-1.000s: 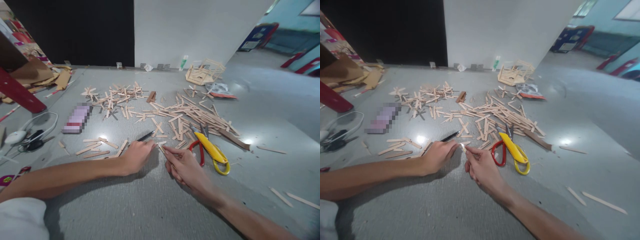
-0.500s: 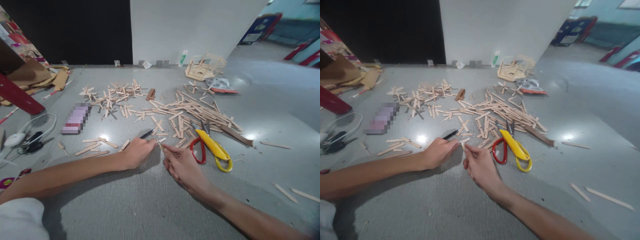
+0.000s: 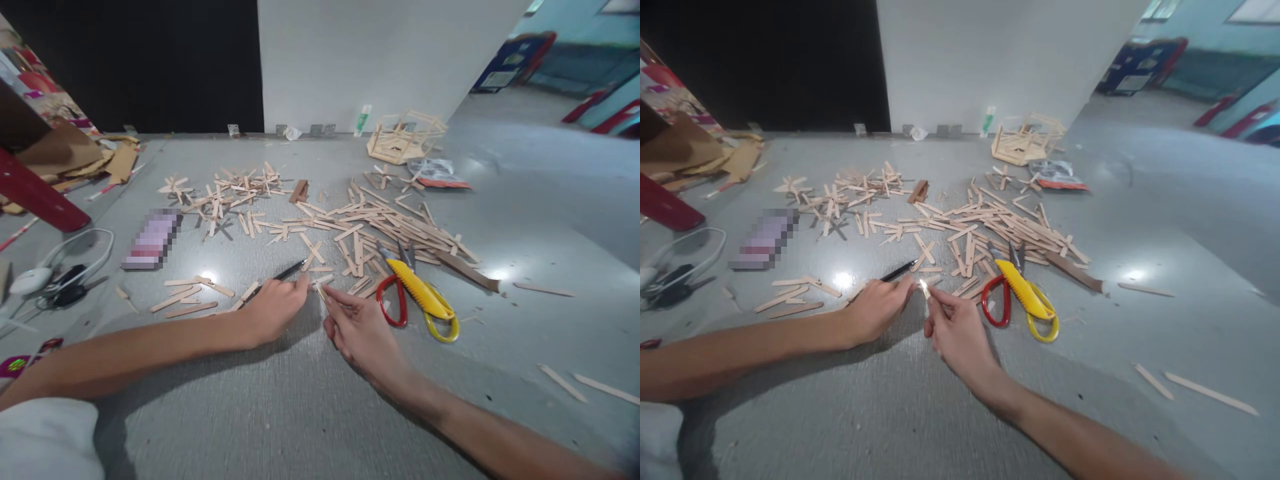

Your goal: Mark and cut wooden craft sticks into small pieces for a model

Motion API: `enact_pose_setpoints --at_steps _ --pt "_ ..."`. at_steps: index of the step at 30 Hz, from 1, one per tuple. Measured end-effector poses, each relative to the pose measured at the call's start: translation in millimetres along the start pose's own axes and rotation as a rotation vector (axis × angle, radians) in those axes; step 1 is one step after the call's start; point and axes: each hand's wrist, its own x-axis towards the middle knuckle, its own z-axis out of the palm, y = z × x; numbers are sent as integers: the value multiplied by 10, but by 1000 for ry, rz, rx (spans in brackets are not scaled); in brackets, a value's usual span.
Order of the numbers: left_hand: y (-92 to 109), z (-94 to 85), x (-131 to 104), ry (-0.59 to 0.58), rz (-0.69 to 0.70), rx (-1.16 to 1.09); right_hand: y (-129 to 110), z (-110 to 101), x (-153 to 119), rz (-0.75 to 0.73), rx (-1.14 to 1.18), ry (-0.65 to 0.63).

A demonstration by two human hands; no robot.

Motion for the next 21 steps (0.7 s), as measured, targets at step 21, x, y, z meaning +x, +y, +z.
enact_pose_setpoints --at_steps 21 --pt "-193 124 19 243 -17 -116 -58 -45 -36 -31 -39 -140"
